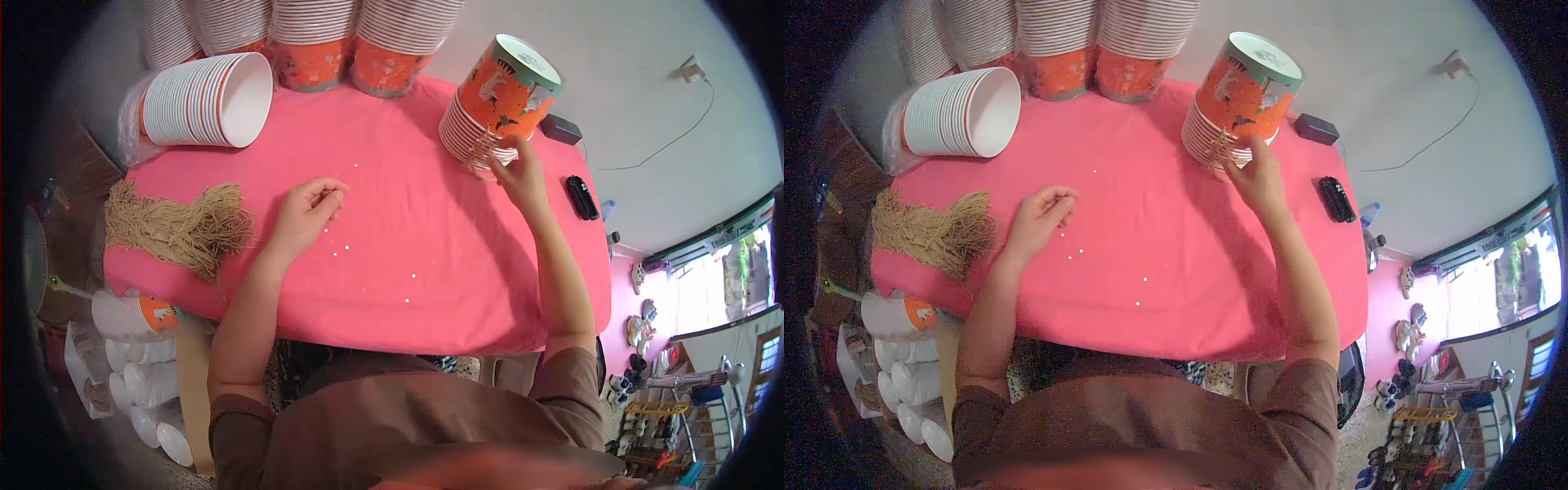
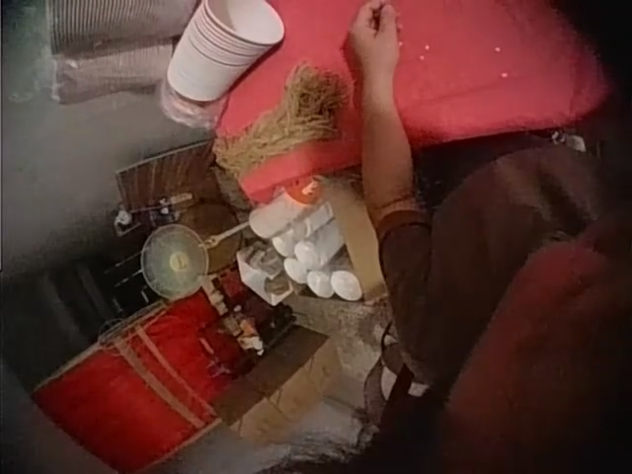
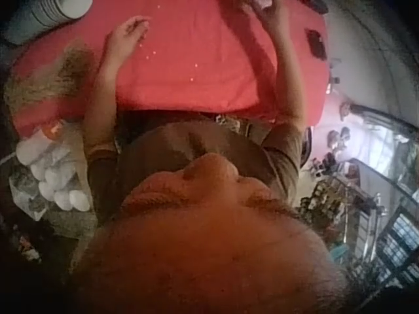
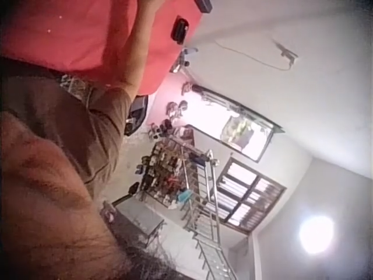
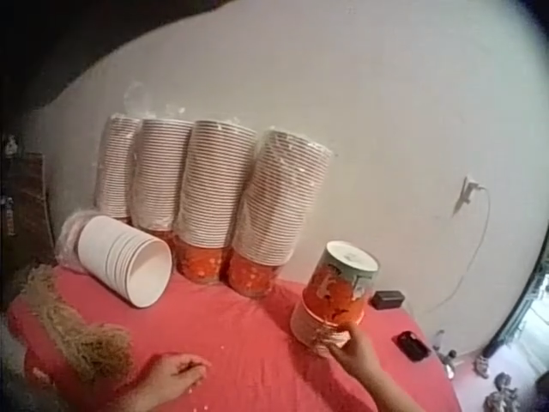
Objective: Threading string through pre-punched holes in paper cups for assembly or packaging.
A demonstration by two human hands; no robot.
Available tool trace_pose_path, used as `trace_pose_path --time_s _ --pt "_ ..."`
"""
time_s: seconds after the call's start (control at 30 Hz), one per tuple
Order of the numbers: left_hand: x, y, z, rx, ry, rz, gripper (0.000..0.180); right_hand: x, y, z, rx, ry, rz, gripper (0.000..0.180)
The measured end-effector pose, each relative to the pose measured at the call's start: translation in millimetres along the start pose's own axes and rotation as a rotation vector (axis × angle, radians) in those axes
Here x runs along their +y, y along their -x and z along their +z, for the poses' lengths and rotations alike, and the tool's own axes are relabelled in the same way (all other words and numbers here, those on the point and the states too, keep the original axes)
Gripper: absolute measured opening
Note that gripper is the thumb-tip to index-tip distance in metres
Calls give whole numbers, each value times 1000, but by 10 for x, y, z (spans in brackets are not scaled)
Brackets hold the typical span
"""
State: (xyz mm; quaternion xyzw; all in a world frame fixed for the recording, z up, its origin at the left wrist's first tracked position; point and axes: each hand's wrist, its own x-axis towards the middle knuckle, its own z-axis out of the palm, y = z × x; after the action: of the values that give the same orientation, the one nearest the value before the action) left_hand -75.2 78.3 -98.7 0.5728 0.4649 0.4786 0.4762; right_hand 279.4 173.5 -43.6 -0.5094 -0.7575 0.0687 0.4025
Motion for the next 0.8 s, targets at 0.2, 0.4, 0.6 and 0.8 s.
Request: trace_pose_path --time_s 0.2,0.4,0.6,0.8 --pt "34 -6 19 25 -23 -1 17 253 11 108 -154 127 69 26" --pt "5 -16 9 18 -15 -3 17 171 104 -8 -109 392 -27 17" --pt "27 -15 47 50 -25 -3 15 -44 -148 -185 -2 467 -285 12" --pt "-17 13 3 68 -1 4 15 -29 -286 -237 -23 521 -79 16"
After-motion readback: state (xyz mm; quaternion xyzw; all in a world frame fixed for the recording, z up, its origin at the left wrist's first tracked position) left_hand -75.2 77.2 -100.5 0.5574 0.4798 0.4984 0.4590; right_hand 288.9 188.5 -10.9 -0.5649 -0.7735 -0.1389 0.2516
